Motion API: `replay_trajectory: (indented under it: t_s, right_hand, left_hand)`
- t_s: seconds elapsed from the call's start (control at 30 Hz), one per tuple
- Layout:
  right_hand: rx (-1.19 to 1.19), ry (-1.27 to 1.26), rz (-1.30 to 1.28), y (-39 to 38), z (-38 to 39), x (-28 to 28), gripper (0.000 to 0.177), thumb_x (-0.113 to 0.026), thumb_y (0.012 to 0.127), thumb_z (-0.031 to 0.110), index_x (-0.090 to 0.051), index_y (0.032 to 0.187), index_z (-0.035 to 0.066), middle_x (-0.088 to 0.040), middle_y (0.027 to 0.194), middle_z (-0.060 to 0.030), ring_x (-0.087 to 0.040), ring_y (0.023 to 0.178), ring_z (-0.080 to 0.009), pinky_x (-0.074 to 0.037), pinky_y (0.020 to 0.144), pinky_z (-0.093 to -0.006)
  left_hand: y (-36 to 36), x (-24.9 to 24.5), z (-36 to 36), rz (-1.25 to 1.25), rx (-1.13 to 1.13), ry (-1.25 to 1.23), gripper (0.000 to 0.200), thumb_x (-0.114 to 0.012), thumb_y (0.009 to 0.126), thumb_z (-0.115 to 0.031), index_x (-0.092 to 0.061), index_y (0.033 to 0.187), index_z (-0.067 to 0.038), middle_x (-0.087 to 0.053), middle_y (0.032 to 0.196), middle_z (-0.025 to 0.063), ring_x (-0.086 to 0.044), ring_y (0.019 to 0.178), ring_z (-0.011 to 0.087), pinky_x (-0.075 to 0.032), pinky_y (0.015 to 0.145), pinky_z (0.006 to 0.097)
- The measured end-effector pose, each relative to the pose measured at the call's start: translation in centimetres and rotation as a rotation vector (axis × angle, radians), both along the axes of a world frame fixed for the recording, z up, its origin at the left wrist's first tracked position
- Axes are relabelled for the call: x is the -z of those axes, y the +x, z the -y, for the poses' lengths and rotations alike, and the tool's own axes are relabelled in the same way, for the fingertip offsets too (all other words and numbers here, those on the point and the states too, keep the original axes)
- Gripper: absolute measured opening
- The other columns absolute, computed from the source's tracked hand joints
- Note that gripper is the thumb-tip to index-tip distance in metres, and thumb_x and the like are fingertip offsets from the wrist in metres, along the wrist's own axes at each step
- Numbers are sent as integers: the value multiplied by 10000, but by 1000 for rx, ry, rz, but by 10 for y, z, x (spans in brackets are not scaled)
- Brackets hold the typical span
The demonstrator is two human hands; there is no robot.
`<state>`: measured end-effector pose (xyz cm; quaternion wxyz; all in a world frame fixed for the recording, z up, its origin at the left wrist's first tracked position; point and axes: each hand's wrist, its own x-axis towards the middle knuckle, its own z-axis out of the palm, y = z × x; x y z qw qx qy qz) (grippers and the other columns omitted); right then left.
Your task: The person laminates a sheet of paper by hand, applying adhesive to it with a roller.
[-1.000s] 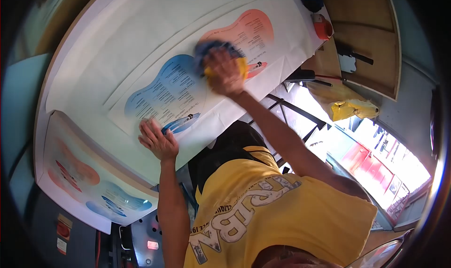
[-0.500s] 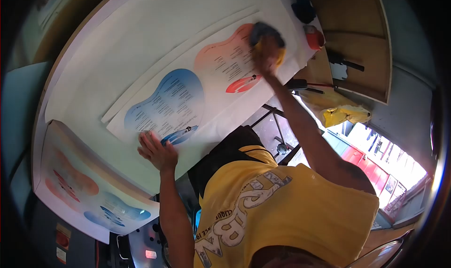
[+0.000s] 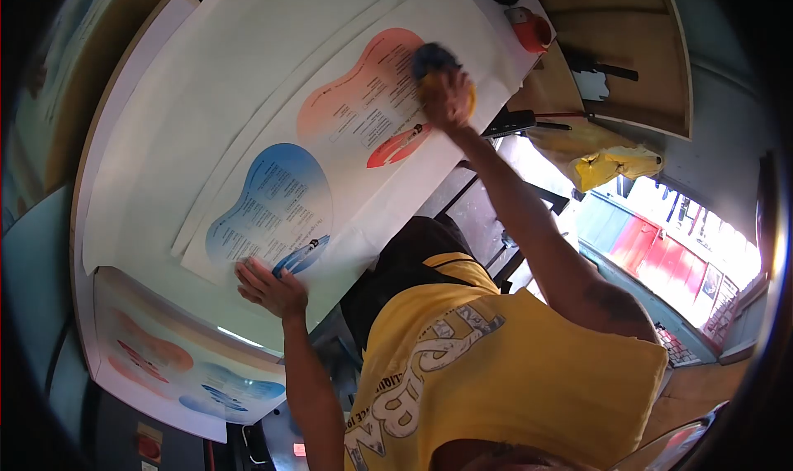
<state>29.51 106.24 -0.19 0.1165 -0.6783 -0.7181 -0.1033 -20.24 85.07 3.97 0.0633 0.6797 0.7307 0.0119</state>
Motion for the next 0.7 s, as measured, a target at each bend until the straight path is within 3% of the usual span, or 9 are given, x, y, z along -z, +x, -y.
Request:
replay_trajectory:
  t_s: [0.07, 0.27, 0.37, 0.43, 0.47, 0.5, 0.53, 0.6, 0.7]
  right_hand:
    - [169, -109, 97, 50, -22, 9, 515, -675, 859, 215, -546, 1298, -24, -541, 1198, -247, -479, 1157, -465, -378, 1029, -611]
    - [371, -80, -50, 30, -38, -21, 519, -663, 853, 244, -550, 1340, 106, -492, 1327, -265, -457, 1248, -482, -408, 1033, -586]
    - [-174, 182, -152, -30, 20, 37, 600, -747, 737, 262, -624, 1279, 37, -576, 1243, -229, -548, 1111, -470, -456, 942, -594]
    - [-390, 8, -272, -143, 71, 29, 712, -766, 678, 209, -600, 1362, 99, -591, 1227, -198, -562, 1109, -403, -451, 924, -534]
    - [-433, -184, -232, -218, 81, -42, 418, -649, 834, 192, -639, 1242, 100, -611, 1140, -162, -645, 974, -338, -527, 803, -529]
    - [-420, -882, -374, -274, 74, -61, 460, -649, 841, 198, -612, 1296, 140, -614, 1109, -143, -654, 956, -335, -525, 795, -540]
    - [-537, -1008, -443, -308, 85, -84, 540, -668, 868, 274, -580, 1391, 173, -595, 1295, -142, -589, 1208, -362, -486, 965, -577]
    - [-775, -471, -435, -341, 113, -75, 679, -725, 835, 381, -549, 1470, 215, -420, 1570, -84, -348, 1474, -312, -444, 1069, -597]
    - [-774, -434, -303, -324, 95, -52, 654, -689, 880, 422, -543, 1483, 216, -381, 1618, -41, -225, 1549, -340, -233, 1193, -670]
  left_hand:
    - [-1, -1, -2, 1, 4, 9, 736, -424, 998, -415, -270, 1573, 18, -194, 1652, 256, -195, 1535, 461, -166, 1184, 687]
    - [3, -14, -5, 71, -22, -23, 744, -484, 963, -381, -306, 1561, 23, -206, 1646, 276, -199, 1531, 471, -177, 1174, 699]
    - [-1, -11, -6, 56, -13, 10, 733, -490, 966, -380, -319, 1560, 16, -228, 1639, 277, -219, 1522, 481, -210, 1156, 712]
    - [0, -14, -4, 76, -24, -39, 748, -500, 964, -363, -284, 1574, 12, -215, 1648, 270, -196, 1532, 476, -176, 1180, 697]
    - [0, -14, -3, 81, -26, -48, 748, -499, 965, -365, -284, 1574, 12, -215, 1648, 269, -191, 1534, 476, -173, 1181, 697]
    - [-1, -15, -3, 84, -27, -59, 748, -498, 966, -367, -284, 1574, 12, -214, 1649, 268, -186, 1535, 476, -170, 1183, 697]
    - [0, -15, -4, 86, -30, -67, 748, -497, 967, -369, -284, 1574, 12, -213, 1649, 267, -180, 1537, 476, -166, 1184, 697]
    - [-2, -12, -3, 77, -3, -4, 737, -499, 969, -385, -309, 1565, 5, -234, 1640, 271, -213, 1527, 476, -200, 1165, 710]
    - [-4, -9, -4, 67, -11, -28, 733, -501, 969, -395, -322, 1559, 2, -243, 1635, 270, -227, 1523, 473, -211, 1161, 710]
